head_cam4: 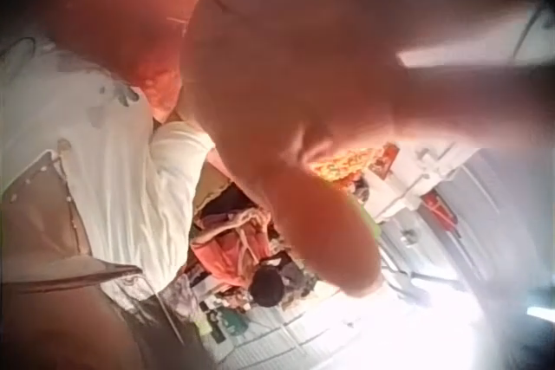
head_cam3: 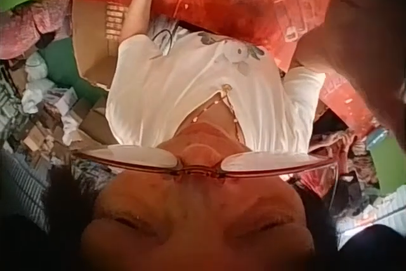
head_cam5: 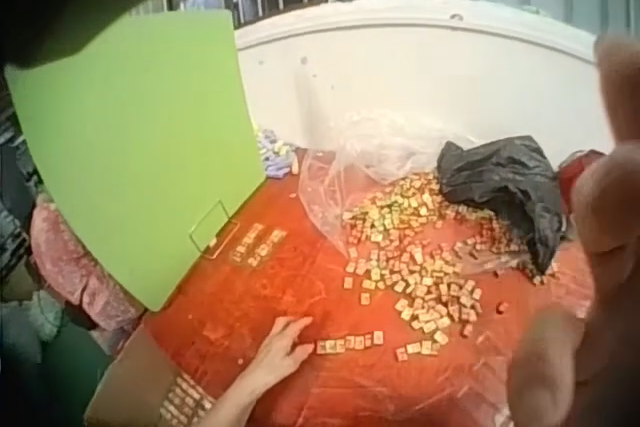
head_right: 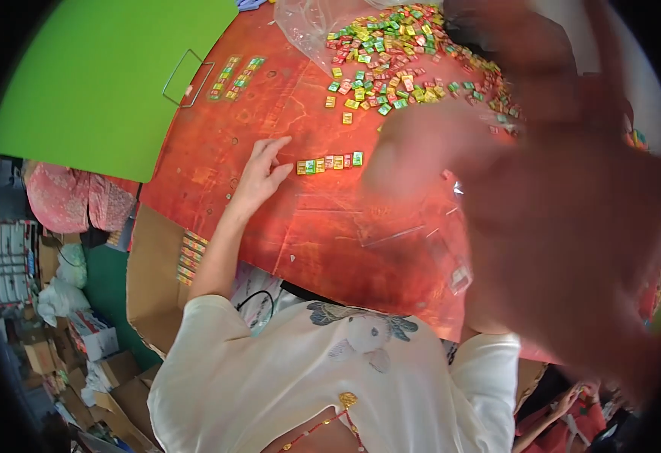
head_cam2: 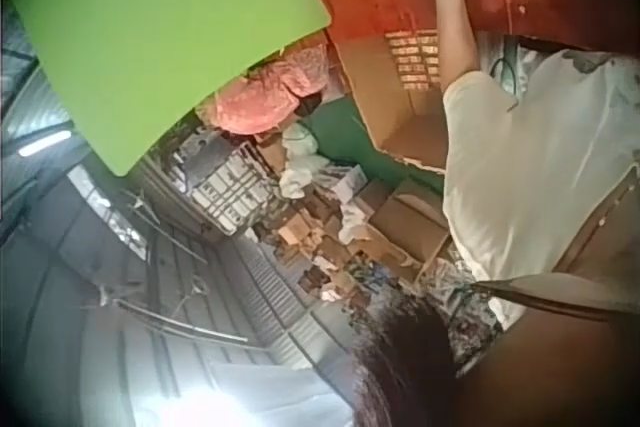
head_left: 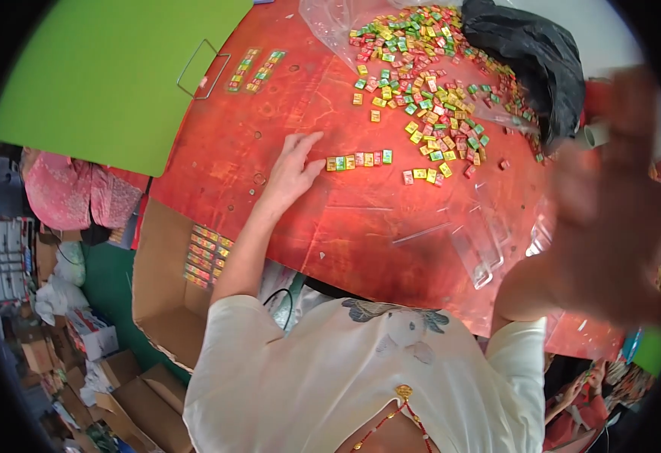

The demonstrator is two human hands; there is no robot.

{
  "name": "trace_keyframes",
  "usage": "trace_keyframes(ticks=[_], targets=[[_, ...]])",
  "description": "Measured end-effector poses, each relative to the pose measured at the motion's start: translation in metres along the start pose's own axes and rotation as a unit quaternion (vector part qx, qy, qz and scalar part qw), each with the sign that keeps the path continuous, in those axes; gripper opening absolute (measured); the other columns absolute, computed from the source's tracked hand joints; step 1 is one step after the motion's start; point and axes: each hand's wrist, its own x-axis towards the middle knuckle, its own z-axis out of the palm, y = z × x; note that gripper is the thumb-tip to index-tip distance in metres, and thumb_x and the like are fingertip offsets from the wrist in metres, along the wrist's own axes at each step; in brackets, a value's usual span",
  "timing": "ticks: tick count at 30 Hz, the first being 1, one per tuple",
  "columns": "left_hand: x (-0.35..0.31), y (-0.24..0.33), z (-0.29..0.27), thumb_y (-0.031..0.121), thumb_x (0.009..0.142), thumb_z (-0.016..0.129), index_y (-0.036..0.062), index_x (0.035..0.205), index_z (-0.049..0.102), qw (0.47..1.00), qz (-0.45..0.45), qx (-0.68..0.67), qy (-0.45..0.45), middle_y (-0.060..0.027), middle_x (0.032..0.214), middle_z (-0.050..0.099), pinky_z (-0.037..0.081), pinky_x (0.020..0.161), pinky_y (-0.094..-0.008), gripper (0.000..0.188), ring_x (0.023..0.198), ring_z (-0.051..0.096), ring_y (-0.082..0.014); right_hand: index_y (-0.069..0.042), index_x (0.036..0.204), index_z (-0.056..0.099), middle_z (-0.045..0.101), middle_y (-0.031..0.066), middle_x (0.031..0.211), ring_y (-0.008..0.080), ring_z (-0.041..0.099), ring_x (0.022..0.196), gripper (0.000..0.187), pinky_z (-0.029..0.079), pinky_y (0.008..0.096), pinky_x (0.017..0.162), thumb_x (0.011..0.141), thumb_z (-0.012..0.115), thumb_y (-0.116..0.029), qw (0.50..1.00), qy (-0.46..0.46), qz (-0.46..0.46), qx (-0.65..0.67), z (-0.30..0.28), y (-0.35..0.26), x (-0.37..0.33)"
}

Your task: Arranging small colorful toy blocks into organized rows on a transparent plastic sheet on a table.

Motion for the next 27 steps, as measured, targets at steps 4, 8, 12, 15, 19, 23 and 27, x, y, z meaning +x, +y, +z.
trace_keyframes(ticks=[4, 8, 12, 15, 19, 23, 27], targets=[[-0.010, -0.041, 0.022, 0.014, 0.086, 0.070, 0.0071, 0.136, 0.055, 1.000, 0.014, 0.020, -0.001, -0.0191, 0.129, 0.051, 0.049, 0.099, -0.0411, 0.052, 0.121, 0.055, -0.0367, -0.003, 0.123, 0.042, 0.030, 0.0212, 0.130, 0.0315, 0.036, 0.116, 0.063, 0.050, 0.0375, 0.083, 0.081, 0.066, -0.044, 0.997, 0.014, -0.071, 0.038, -0.004, 0.006, 0.004], [-0.012, -0.033, 0.018, 0.014, 0.087, 0.068, 0.0055, 0.132, 0.056, 0.997, 0.058, 0.017, 0.038, -0.0148, 0.122, 0.053, 0.051, 0.083, -0.0355, 0.047, 0.094, 0.059, -0.0268, -0.006, 0.090, 0.050, 0.040, 0.0135, 0.091, 0.0236, 0.042, 0.081, 0.020, 0.049, 0.0304, 0.071, 0.084, 0.057, -0.024, 0.986, 0.061, -0.070, 0.136, 0.033, -0.006, -0.005], [0.002, -0.035, 0.021, 0.014, 0.088, 0.067, 0.0067, 0.128, 0.059, 0.996, 0.068, 0.028, 0.051, -0.0143, 0.122, 0.054, 0.052, 0.082, -0.0352, 0.041, 0.093, 0.061, -0.0289, -0.009, 0.056, 0.058, 0.049, 0.0057, 0.053, 0.0157, 0.049, 0.046, 0.033, 0.048, 0.0232, 0.058, 0.087, 0.047, -0.004, 0.970, 0.097, -0.089, 0.203, 0.041, -0.014, -0.010], [0.001, -0.021, 0.014, 0.014, 0.088, 0.067, 0.0069, 0.126, 0.060, 0.997, 0.039, 0.048, 0.050, -0.0145, 0.121, 0.057, 0.051, 0.086, -0.0362, 0.039, 0.106, 0.060, -0.0310, -0.012, 0.042, 0.036, 0.041, 0.0084, 0.048, 0.0148, 0.047, 0.044, 0.043, 0.038, 0.0256, 0.042, 0.084, 0.045, -0.003, 0.945, 0.224, -0.114, 0.207, 0.071, -0.026, -0.040], [-0.007, -0.024, 0.034, 0.012, 0.085, 0.068, 0.0065, 0.124, 0.062, 0.992, 0.062, 0.083, 0.069, -0.0128, 0.124, 0.057, 0.049, 0.095, -0.0393, 0.040, 0.115, 0.056, -0.0332, -0.006, 0.058, 0.047, 0.055, 0.0111, 0.062, 0.0176, 0.053, 0.052, 0.029, 0.039, 0.0266, 0.046, 0.087, 0.047, -0.004, 0.753, 0.252, -0.292, 0.533, 0.098, -0.022, -0.011], [-0.001, -0.027, 0.031, 0.011, 0.083, 0.069, 0.0080, 0.122, 0.063, 0.978, 0.130, 0.145, 0.075, -0.0107, 0.122, 0.059, 0.048, 0.094, -0.0409, 0.040, 0.113, 0.056, -0.0324, -0.006, 0.067, 0.048, 0.055, 0.0105, 0.067, 0.0176, 0.053, 0.057, 0.020, 0.039, 0.0280, 0.051, 0.087, 0.050, -0.008, 0.802, 0.236, -0.282, 0.471, 0.108, -0.011, -0.021], [-0.003, -0.025, 0.030, 0.012, 0.084, 0.068, 0.0084, 0.121, 0.063, 0.978, 0.137, 0.145, 0.069, -0.0109, 0.120, 0.059, 0.048, 0.093, -0.0407, 0.038, 0.110, 0.056, -0.0328, -0.007, 0.075, 0.049, 0.054, 0.0098, 0.073, 0.0176, 0.053, 0.061, 0.013, 0.039, 0.0294, 0.056, 0.086, 0.052, -0.011, 0.841, 0.238, -0.281, 0.397, 0.118, 0.002, -0.020]])
